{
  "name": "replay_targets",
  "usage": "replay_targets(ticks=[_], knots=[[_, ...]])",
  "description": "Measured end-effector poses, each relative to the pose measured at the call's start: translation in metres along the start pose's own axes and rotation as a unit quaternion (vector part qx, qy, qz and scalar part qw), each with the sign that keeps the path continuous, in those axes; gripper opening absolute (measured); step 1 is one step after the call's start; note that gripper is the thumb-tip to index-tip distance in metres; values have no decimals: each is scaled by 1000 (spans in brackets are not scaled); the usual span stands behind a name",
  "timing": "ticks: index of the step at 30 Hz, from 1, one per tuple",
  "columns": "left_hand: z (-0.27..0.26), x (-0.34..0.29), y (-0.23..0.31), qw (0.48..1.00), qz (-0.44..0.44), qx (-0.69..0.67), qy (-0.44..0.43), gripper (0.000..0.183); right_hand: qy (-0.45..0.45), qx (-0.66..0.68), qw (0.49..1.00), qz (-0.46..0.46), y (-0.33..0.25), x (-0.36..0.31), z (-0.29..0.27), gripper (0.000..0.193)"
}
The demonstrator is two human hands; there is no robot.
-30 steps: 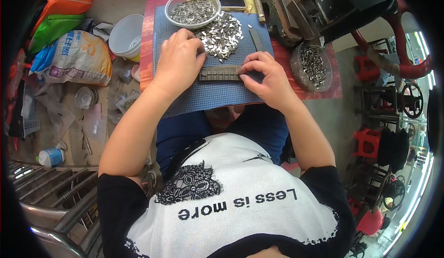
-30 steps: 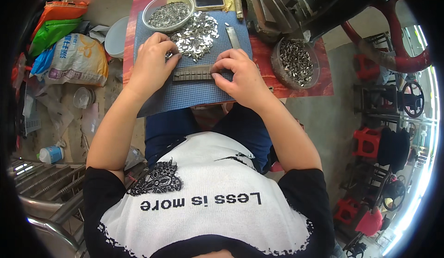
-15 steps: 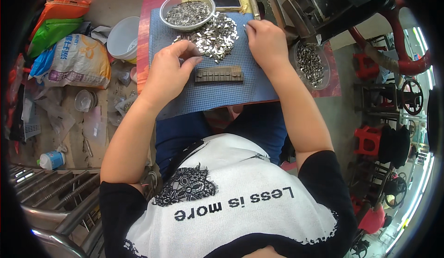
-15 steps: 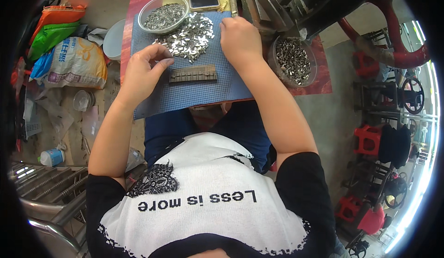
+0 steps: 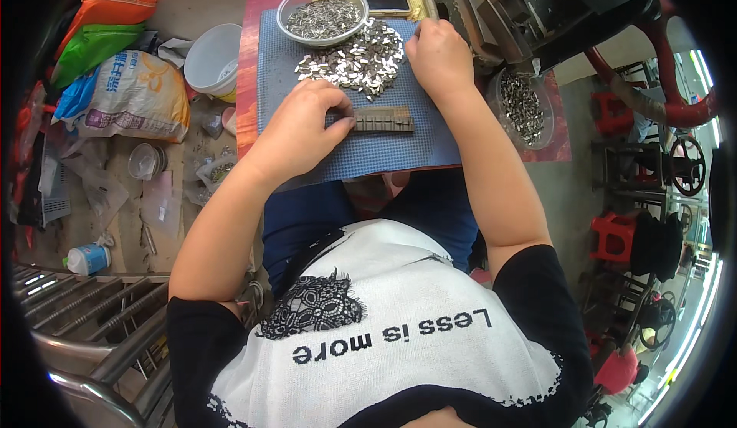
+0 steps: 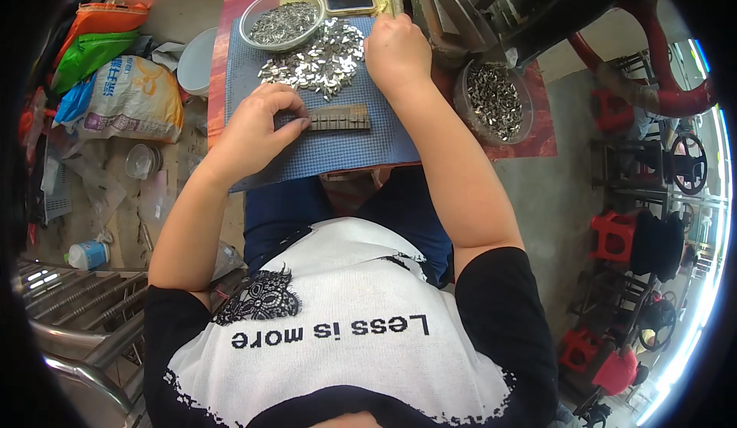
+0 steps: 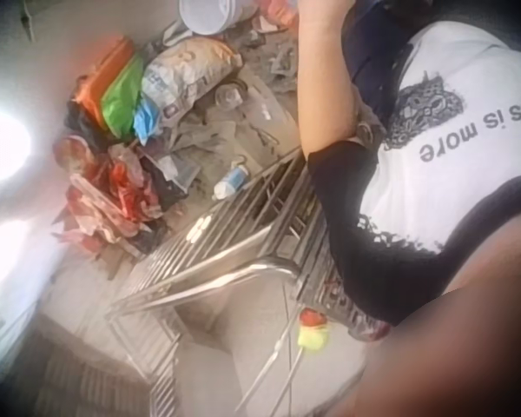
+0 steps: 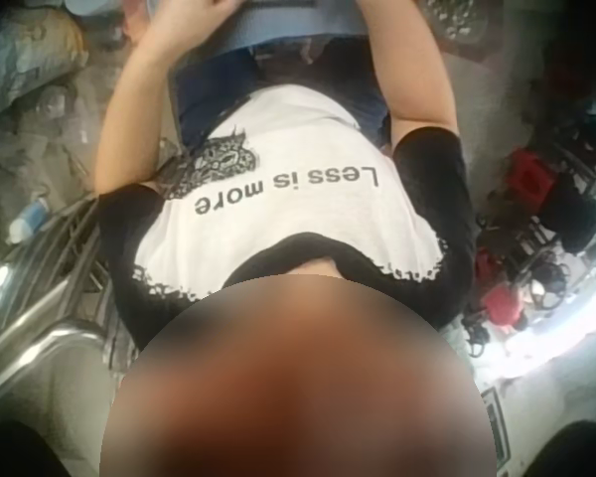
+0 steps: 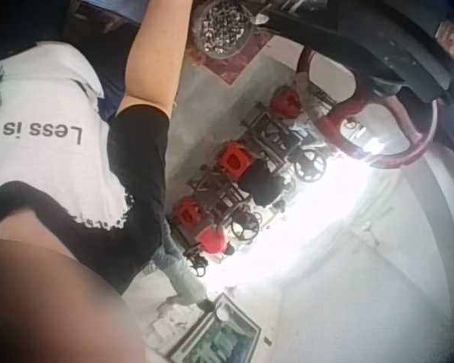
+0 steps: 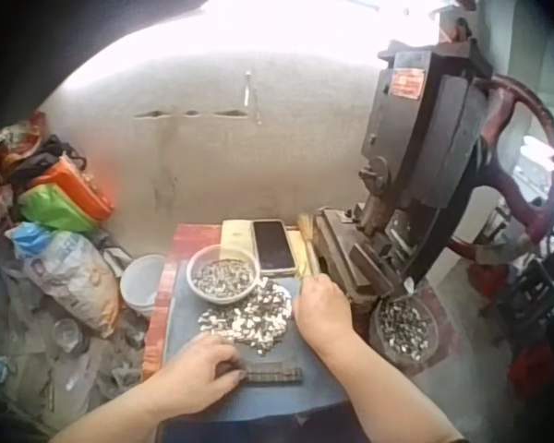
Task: Manually arranging small metal studs into a template jig and then using a hand-operated press machine to secure or process them.
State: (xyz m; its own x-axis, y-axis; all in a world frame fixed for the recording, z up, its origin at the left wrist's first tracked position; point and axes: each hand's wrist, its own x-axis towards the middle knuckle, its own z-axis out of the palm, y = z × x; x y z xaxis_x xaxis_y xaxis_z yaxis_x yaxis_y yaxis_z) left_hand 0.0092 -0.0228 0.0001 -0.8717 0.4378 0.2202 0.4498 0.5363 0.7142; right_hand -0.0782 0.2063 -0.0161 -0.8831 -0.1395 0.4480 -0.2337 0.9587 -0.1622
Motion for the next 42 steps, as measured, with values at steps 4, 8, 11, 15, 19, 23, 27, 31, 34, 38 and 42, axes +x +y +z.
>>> replay_targets(ticks=[4,8,11,15,19,23,27,31,34,38,42], knots=[[-7,4,7,993,-101,-27,-49,13,-12,93,996,7,-2,-10,-22,16],[-9,8,10,976,-184,-97,-60,13,-89,289,950,81,-4,-36,-43,20],[2,16,0,999,-31,3,23,17,-119,371,917,85,-5,-55,-46,18],[14,30,-2,993,60,89,44,16,-191,429,880,74,-18,-71,-59,15],[17,32,-3,991,71,111,20,17,-157,404,900,-40,-18,-79,-54,14],[8,27,3,998,20,58,30,18,-177,366,913,-41,-11,-84,-56,14],[2,20,6,998,-7,-21,61,13,-172,376,909,-42,-10,-82,-54,14],[-4,13,3,988,-103,-119,12,12,-170,375,910,-49,-12,-76,-55,13],[-1,8,1,982,-110,-150,2,12,-160,348,924,-11,-21,-62,-57,12],[5,8,7,984,-106,-138,-23,11,-137,279,950,-29,-27,-54,-35,15],[13,5,-6,997,61,8,53,14,-165,258,951,-37,-29,-51,-34,17]])
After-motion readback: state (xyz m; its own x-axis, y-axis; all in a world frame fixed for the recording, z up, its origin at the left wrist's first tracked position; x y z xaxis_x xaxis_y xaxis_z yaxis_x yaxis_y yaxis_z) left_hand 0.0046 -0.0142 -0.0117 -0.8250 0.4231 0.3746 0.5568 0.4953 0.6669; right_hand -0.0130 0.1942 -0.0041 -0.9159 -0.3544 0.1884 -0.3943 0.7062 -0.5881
